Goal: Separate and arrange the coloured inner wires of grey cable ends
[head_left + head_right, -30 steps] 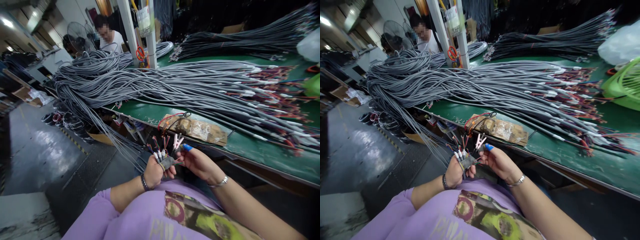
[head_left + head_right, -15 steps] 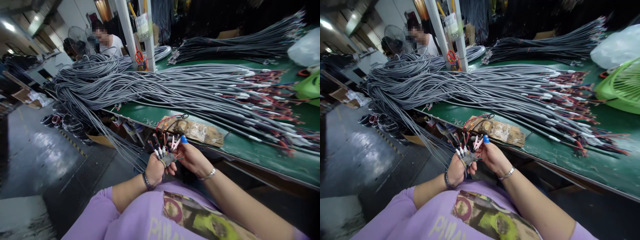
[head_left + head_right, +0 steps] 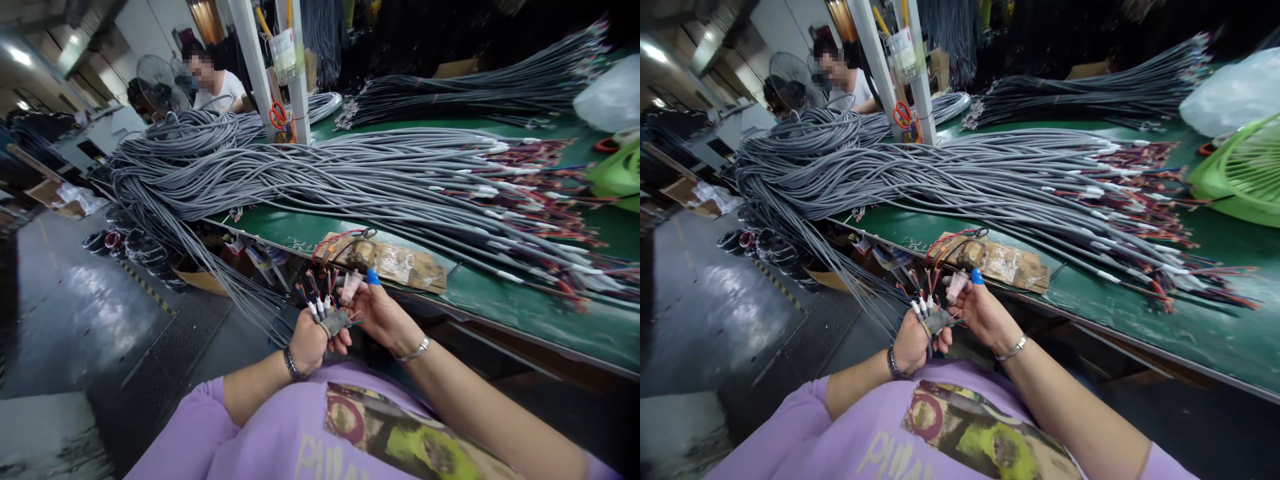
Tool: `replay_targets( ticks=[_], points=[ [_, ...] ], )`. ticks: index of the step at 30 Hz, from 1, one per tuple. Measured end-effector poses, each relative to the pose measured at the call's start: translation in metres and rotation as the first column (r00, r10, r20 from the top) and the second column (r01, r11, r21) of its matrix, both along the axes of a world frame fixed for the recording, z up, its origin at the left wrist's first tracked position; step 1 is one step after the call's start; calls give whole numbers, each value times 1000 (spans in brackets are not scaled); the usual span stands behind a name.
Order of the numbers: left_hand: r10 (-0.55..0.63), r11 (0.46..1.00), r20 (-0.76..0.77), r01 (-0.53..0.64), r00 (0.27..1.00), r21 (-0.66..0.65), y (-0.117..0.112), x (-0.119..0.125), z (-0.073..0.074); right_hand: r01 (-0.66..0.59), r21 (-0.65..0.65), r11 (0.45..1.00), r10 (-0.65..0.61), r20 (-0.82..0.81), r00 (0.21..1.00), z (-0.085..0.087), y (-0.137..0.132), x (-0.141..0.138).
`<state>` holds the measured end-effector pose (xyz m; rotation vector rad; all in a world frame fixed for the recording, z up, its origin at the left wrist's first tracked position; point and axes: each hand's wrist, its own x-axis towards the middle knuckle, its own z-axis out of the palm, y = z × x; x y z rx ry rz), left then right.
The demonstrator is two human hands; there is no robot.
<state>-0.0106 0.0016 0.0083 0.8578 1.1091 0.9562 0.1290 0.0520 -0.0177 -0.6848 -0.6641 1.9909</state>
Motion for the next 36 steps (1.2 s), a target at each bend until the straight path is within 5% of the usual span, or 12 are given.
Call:
replay_targets(
  ticks=[4,14,31,36],
  points=[
    [-10,1000,-8,10,1000,20,-6,-3,-2,13,-129,992,-25,-88,996,5,-2,5],
    [93,993,-28,-91,995,73,0,3,1,75,-78,994,-79,-48,996,4,-1,3],
    [83,995,-96,-77,992,64,1,4,-6,160,-92,983,-161,2,987,6,-2,-5],
    [68,996,-75,-63,995,58,-5,-1,-9,135,-191,972,-150,-67,986,5,-4,-2]
  ],
)
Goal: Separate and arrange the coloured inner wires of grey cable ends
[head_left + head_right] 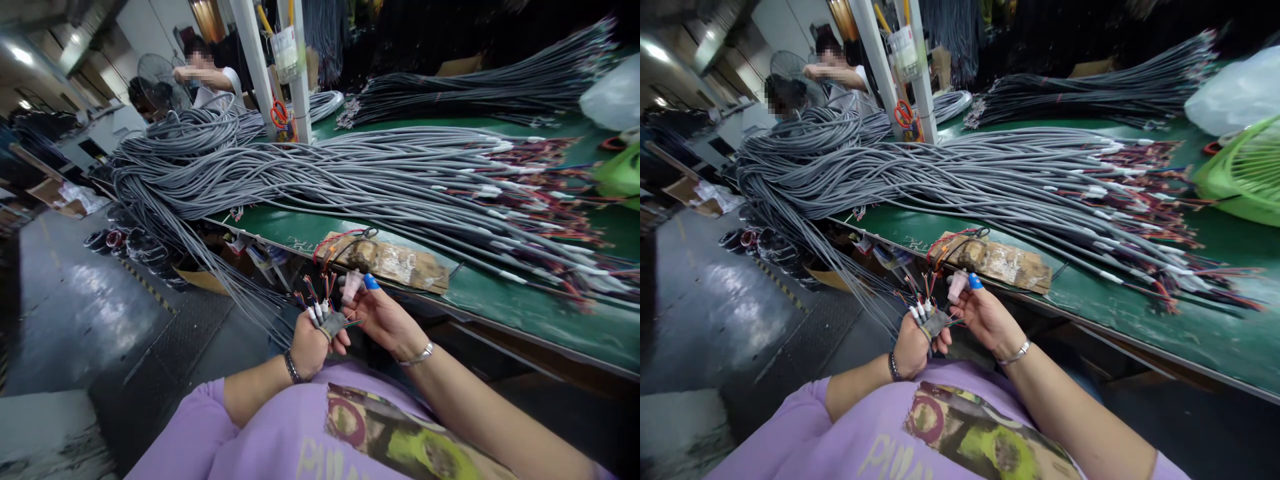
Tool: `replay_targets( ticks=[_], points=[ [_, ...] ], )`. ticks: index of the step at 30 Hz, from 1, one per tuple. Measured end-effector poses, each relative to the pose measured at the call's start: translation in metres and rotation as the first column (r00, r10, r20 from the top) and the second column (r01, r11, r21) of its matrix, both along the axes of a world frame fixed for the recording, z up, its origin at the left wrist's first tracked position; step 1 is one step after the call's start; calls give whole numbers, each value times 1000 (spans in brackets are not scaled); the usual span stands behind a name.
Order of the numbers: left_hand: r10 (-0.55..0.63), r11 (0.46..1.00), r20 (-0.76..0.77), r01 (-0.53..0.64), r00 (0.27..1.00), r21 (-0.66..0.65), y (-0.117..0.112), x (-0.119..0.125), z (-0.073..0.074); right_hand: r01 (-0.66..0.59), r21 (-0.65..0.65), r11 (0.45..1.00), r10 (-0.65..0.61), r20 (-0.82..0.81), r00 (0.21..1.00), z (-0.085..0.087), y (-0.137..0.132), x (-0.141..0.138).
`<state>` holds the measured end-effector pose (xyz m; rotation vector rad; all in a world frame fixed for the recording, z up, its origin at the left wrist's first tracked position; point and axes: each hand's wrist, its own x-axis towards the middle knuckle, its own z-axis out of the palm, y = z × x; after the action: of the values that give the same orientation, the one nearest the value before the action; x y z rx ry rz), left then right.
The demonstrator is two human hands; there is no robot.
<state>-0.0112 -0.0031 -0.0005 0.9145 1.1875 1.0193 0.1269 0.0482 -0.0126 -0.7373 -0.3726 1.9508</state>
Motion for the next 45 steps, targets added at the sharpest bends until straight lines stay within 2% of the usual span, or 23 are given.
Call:
replay_targets(
  ticks=[4,9,13,16,20,23,27,31,34,38,41,43,45],
  points=[
    [-7,1000,2,7,1000,25,-5,-6,-5,-79,-21,997,79,-10,997,-3,-4,7],
    [-6,1000,-20,7,1000,20,-6,-9,-8,-304,58,951,295,130,947,4,-16,15],
    [-42,998,-78,46,996,50,-6,-9,-9,-368,116,922,327,275,904,17,-21,13],
    [-86,994,-127,94,988,55,-7,-9,-3,-383,169,908,307,354,884,23,-21,10],
    [-228,973,-161,230,960,-2,-5,-9,8,-392,220,893,273,427,862,23,-22,8],
    [-276,961,-160,275,948,-31,-3,-10,11,-385,229,894,232,498,835,21,-21,10],
    [-217,975,-140,220,966,12,-2,-12,7,-348,224,910,202,494,846,19,-21,12],
    [-104,993,-105,108,989,38,-3,-11,0,-304,191,933,209,399,893,14,-24,7],
    [-64,997,-86,68,994,44,-3,-11,-4,-268,190,945,202,307,930,6,-24,4],
    [-31,998,-64,34,997,45,-3,-11,-3,-197,59,979,185,168,968,-4,-16,10],
    [-6,999,-45,9,999,50,-1,-9,0,-186,18,982,183,86,979,-2,-7,13],
    [2,998,-39,1,999,67,1,-6,1,-188,83,979,175,147,974,3,-3,13],
    [6,997,-36,-3,999,84,4,-2,3,-137,198,971,73,300,951,8,-2,11]
  ],
)
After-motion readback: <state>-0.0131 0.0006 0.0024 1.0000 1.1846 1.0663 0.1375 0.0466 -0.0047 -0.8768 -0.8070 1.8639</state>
